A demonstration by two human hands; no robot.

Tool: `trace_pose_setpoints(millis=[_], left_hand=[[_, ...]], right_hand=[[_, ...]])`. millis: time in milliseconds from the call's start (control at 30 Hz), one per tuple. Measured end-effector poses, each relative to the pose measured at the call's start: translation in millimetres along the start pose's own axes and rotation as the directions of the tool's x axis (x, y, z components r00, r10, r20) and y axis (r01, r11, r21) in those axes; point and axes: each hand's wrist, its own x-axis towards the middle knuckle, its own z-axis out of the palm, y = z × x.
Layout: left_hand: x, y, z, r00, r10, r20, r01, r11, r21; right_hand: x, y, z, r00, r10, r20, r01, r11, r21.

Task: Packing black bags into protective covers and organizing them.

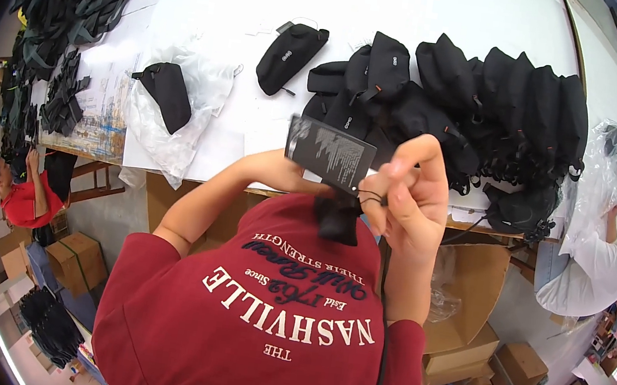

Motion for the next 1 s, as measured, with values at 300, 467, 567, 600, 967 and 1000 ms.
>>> trace_pose_setpoints(millis=[300,467,567,600,967,1000], left_hand=[[-8,-19,26,0.985,-0.167,-0.033,0.163,0.982,-0.096],[-1,-24,36,0.994,-0.041,-0.101,0.037,0.999,-0.034],[1,-30,45,0.978,-0.206,-0.036,0.203,0.977,-0.062],[4,-41,52,0.987,-0.134,-0.088,0.127,0.989,-0.077],[11,-36,53,0.953,-0.301,0.028,0.294,0.945,0.147],[12,-2,42,0.899,-0.437,0.044,0.436,0.900,0.019]], right_hand=[[-10,5,-19,0.996,0.014,-0.092,0.028,0.901,0.433],[-10,10,-17,0.997,0.037,-0.072,0.004,0.865,0.502],[-11,14,-17,0.996,0.044,-0.074,0.006,0.821,0.570],[-11,16,-16,0.997,0.043,-0.057,-0.003,0.817,0.576],[-14,15,-14,0.998,0.053,-0.037,-0.020,0.798,0.602],[-15,16,-15,0.998,0.045,-0.054,-0.003,0.797,0.604]])
